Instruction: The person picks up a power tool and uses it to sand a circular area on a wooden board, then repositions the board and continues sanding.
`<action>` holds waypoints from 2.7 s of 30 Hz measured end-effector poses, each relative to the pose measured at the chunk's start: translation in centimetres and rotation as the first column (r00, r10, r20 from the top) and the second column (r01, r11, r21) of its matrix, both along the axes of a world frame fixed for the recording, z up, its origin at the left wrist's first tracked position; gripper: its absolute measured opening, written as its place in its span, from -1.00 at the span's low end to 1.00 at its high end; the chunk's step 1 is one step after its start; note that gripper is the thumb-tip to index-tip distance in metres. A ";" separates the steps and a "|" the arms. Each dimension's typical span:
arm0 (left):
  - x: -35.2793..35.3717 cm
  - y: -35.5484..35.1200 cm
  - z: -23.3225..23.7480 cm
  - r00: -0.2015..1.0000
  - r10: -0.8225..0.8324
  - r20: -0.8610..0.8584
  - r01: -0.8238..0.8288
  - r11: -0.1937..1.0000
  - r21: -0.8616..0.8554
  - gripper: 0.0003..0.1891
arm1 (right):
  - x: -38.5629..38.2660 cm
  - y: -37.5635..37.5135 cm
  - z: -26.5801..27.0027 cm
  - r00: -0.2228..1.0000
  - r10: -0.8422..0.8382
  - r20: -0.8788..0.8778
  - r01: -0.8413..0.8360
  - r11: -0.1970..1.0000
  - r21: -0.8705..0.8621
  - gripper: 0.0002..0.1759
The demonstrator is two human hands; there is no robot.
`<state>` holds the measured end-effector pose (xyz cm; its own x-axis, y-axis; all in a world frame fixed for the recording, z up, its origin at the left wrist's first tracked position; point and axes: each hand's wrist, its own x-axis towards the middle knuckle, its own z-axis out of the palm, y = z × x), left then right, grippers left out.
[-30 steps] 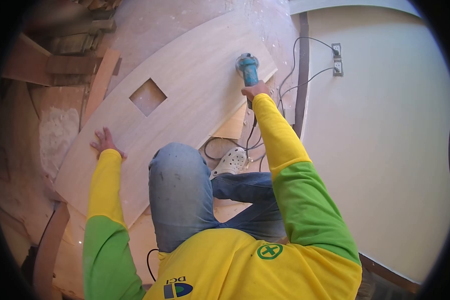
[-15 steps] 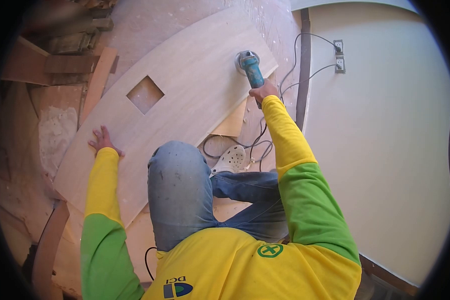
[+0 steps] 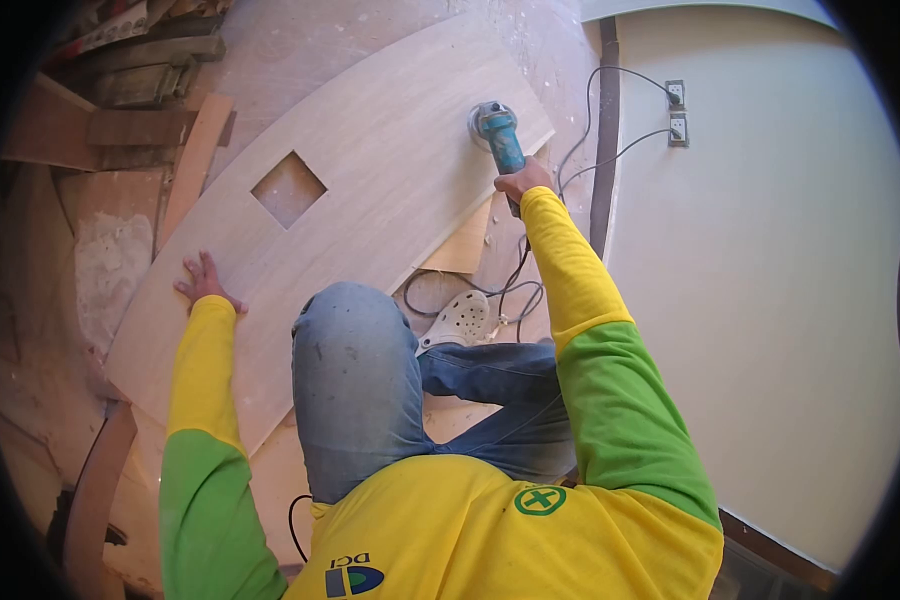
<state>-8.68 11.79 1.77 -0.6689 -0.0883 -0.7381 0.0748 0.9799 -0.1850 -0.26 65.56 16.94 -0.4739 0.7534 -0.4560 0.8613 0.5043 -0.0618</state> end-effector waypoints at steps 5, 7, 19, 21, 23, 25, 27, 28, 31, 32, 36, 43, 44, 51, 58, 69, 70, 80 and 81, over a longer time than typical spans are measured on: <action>0.1 -0.3 -0.4 0.998 0.059 -0.019 -0.058 0.998 0.019 0.56 | -0.4 -0.3 0.1 1.000 -0.003 0.002 0.003 1.000 0.001 -0.30; 0.1 -0.2 0.3 0.998 0.062 -0.006 -0.061 0.994 0.087 0.63 | -0.2 -0.1 -0.3 1.000 -0.003 0.000 0.003 1.000 -0.001 -0.29; 0.0 0.3 0.6 0.995 0.095 0.005 -0.095 0.995 0.006 0.53 | -0.1 -0.2 -0.2 1.000 -0.018 -0.024 0.018 1.000 -0.005 -0.30; 0.0 0.0 -0.4 0.997 0.080 -0.004 -0.080 0.997 0.000 0.53 | -0.2 -0.5 -0.3 0.997 -0.006 -0.071 0.009 1.000 0.030 -0.34; 0.1 -0.1 -0.4 0.998 0.066 -0.012 -0.066 0.998 -0.006 0.53 | -0.5 -0.8 -0.3 0.999 -0.013 -0.051 0.014 0.999 0.029 -0.32; 0.1 0.2 0.3 0.996 0.094 -0.002 -0.094 0.995 0.020 0.53 | -0.9 -1.1 -0.1 0.999 -0.016 -0.033 0.017 0.999 0.031 -0.31; 0.2 -0.3 -1.0 0.997 0.068 -0.019 -0.068 0.998 0.009 0.53 | -1.3 -1.3 0.2 1.000 -0.014 0.007 0.013 0.999 0.039 -0.27; 0.2 -0.5 -1.6 0.998 0.042 -0.037 -0.042 0.999 -0.002 0.54 | -1.4 -1.4 0.4 1.000 -0.012 0.007 0.011 0.999 0.040 -0.27; 0.1 0.3 0.6 0.994 0.105 0.006 -0.105 0.994 0.016 0.53 | -1.7 -1.7 0.7 0.999 -0.031 0.038 0.031 0.999 0.022 -0.25; 0.2 -0.2 -0.6 0.994 0.106 0.006 -0.106 0.994 0.016 0.53 | -1.7 -1.8 0.7 0.999 -0.038 0.035 0.038 0.999 0.019 -0.25; 0.3 -0.5 -1.2 0.999 0.012 -0.048 -0.012 1.000 -0.006 0.53 | -1.8 -2.0 0.7 0.998 -0.047 0.043 0.047 0.999 0.022 -0.24; 0.4 -0.7 -2.1 0.998 0.039 -0.049 -0.039 0.999 -0.007 0.51 | -2.2 -2.3 0.8 0.997 -0.028 0.066 0.026 0.999 0.025 -0.26; 0.3 -0.5 -1.6 0.998 0.040 -0.049 -0.040 0.999 -0.007 0.51 | -2.3 -2.2 0.8 0.997 -0.027 0.074 0.025 0.999 0.031 -0.26; 0.3 -0.1 -0.5 0.994 0.109 -0.024 -0.108 0.994 0.032 0.52 | -2.7 -2.6 0.9 0.995 -0.030 0.097 0.027 0.999 0.029 -0.26; 0.1 0.3 0.4 0.992 0.128 -0.007 -0.128 0.991 0.029 0.51 | -2.8 -3.2 1.1 0.993 -0.010 0.115 0.003 0.998 0.061 -0.29; 0.1 0.4 0.4 0.992 0.128 -0.008 -0.127 0.992 0.024 0.51 | -1.9 -2.6 -0.6 0.996 0.028 0.089 -0.038 0.993 0.113 -0.27; 0.0 0.4 0.7 0.991 0.132 -0.005 -0.132 0.991 0.025 0.50 | -1.8 -2.7 -0.7 0.996 0.027 0.087 -0.036 0.993 0.112 -0.27; -0.1 -0.3 -0.4 0.996 -0.064 -0.065 0.064 0.998 0.009 0.63 | 1.9 -0.4 1.4 0.999 0.041 -0.001 -0.041 0.994 0.102 -0.33; -0.2 -0.4 -0.5 0.997 -0.054 -0.052 0.055 0.998 0.019 0.64 | 2.7 0.5 1.6 0.994 0.077 -0.073 -0.067 0.990 0.123 -0.31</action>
<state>-8.85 11.39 1.31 -0.7095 -0.0362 -0.7038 0.1191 0.9782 -0.1703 2.41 66.04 18.50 -0.5590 0.7632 -0.3240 0.8175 0.5726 -0.0617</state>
